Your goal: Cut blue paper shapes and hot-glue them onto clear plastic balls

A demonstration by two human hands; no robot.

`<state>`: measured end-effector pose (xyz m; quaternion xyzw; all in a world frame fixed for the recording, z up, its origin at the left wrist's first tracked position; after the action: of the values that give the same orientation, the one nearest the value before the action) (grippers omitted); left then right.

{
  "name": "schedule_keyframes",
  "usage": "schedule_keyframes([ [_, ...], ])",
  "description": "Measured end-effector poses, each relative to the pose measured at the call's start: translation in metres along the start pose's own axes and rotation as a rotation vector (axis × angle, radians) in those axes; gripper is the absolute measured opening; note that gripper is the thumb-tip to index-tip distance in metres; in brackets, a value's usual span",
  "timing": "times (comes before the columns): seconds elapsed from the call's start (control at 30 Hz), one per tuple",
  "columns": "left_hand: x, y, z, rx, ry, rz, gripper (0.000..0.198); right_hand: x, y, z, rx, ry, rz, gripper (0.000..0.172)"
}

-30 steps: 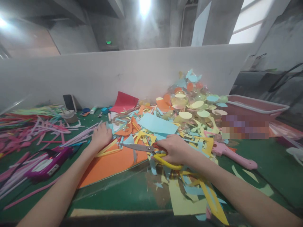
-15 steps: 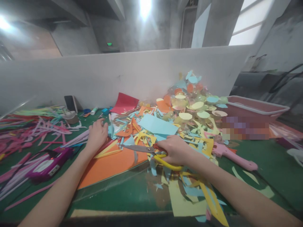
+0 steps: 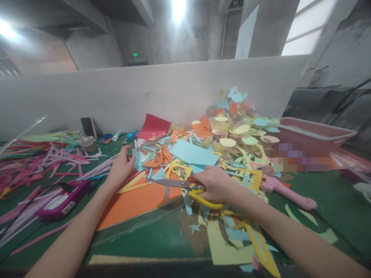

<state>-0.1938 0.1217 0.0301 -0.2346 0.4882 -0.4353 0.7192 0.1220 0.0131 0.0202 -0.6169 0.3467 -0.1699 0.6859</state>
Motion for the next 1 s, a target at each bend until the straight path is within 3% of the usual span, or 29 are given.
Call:
schedule_keyframes([
  [0.13,0.004,-0.005,-0.004,0.129,-0.126,0.01,0.046,0.001,-0.001,-0.001,0.004,0.0,-0.01,0.025],
  [0.3,0.008,0.001,-0.013,0.337,-0.263,-0.121,0.038,0.001,0.0,-0.002,-0.002,-0.002,-0.021,0.028],
  [0.63,0.004,0.006,-0.007,0.065,-0.124,-0.173,0.033,0.0,0.002,-0.002,0.001,-0.001,-0.051,0.024],
  [0.9,0.001,-0.006,-0.005,-0.255,-0.024,0.067,0.031,0.002,0.003,-0.001,-0.013,-0.004,-0.034,0.028],
  [1.0,0.003,-0.01,0.003,-0.276,0.052,0.137,0.029,0.002,0.004,-0.001,-0.013,-0.007,-0.03,0.026],
])
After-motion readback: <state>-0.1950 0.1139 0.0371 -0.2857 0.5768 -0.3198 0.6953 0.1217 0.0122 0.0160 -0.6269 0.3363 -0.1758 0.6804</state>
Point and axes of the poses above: each hand's wrist, its own x-axis away from the middle knuckle, its own y-axis out of the palm, z = x × y, the point moved 6 cm from there along -x, towards the middle knuckle, and after that the axes turned 3 degrees about -y, right-handed, at the moved point
